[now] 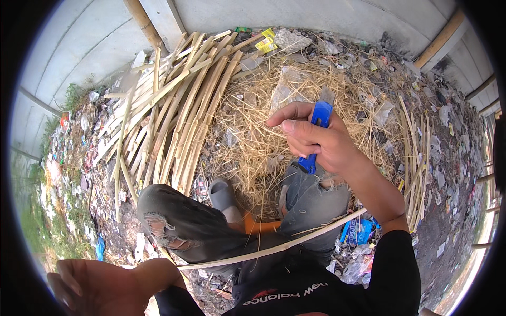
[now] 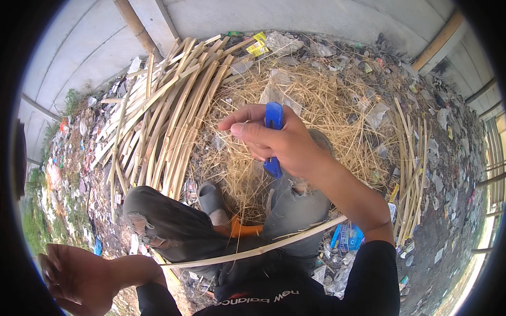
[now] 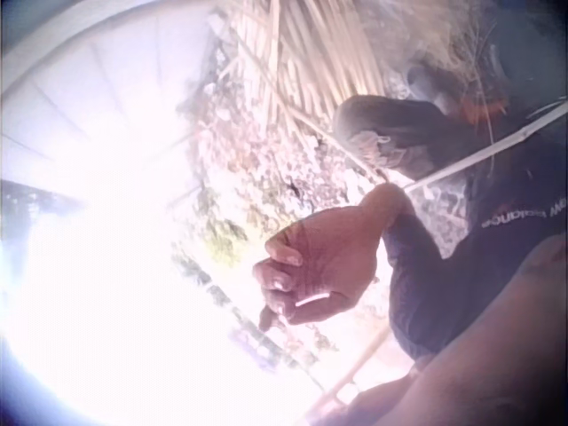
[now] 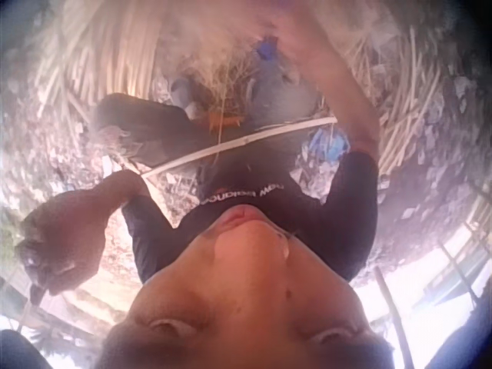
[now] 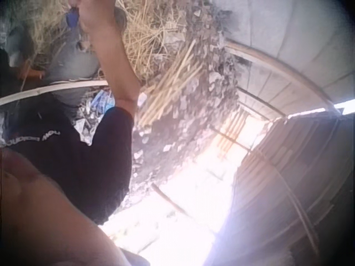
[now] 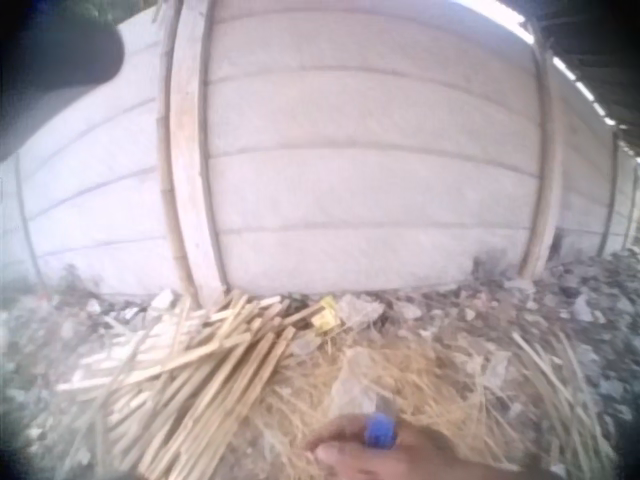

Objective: The person sits on the ground and uses a knife to split long bamboo poles into thin strips. They hold the bamboo with one hand and use the knife to shave and separate the material, creating a pile of processed strips.

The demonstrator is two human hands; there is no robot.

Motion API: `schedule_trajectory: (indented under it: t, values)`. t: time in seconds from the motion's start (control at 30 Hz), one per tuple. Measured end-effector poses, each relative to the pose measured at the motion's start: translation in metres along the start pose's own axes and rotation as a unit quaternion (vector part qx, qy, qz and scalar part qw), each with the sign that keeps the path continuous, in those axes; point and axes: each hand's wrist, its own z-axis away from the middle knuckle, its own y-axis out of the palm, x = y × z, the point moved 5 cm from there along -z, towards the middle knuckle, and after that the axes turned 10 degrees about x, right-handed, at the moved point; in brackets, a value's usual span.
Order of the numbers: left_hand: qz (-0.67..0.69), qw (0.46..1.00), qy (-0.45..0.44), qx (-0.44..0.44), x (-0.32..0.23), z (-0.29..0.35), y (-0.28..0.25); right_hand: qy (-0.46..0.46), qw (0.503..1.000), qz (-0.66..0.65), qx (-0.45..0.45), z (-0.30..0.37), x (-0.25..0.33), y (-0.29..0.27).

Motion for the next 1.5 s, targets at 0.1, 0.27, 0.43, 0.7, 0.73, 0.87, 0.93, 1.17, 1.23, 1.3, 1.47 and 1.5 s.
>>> schedule_trajectory:
  t: [0.1,0.27,0.43,0.7,0.73,0.87,0.93,1.17,1.23,1.3,1.47,1.5]
  values:
    - [-0.072,0.988,-0.023,0.136,0.007,0.0,0.015,0.001,1.0,0.02,-0.001,0.001,0.004,0.001]
    - [-0.066,0.98,-0.011,0.186,0.026,0.036,0.034,0.025,0.992,0.116,-0.037,0.002,0.011,0.002]
    - [-0.022,0.815,-0.333,0.474,0.087,0.143,0.113,0.097,0.931,0.34,-0.084,0.01,0.018,-0.004]
    - [-0.019,0.473,-0.433,0.767,0.032,0.308,0.099,0.051,0.892,0.446,-0.055,0.012,0.051,-0.009]
    - [-0.05,0.504,-0.463,0.727,0.045,0.293,0.091,-0.011,0.886,0.46,-0.062,0.012,0.065,-0.007]
    - [-0.013,0.656,-0.617,0.435,0.109,0.209,0.055,-0.217,0.869,0.42,-0.15,0.029,0.134,0.021]
    - [0.007,0.661,-0.643,0.387,0.125,0.175,0.052,-0.258,0.86,0.412,-0.154,0.026,0.145,0.019]
    - [-0.03,0.679,-0.669,0.3,0.167,0.152,0.056,-0.079,0.938,0.327,-0.089,-0.072,0.057,-0.002]
    - [-0.057,0.684,-0.661,0.305,0.172,0.155,0.061,-0.071,0.941,0.321,-0.077,-0.098,0.041,-0.002]
    - [-0.071,0.7,-0.638,0.313,0.174,0.162,0.063,-0.079,0.94,0.327,-0.061,-0.119,0.025,-0.011]
    - [0.069,0.681,-0.689,0.238,0.173,0.193,0.056,-0.009,0.974,0.227,0.004,-0.139,-0.019,-0.031]
    - [0.162,0.656,-0.711,0.194,0.174,0.194,0.06,-0.012,0.965,0.263,-0.011,-0.138,-0.019,-0.032]
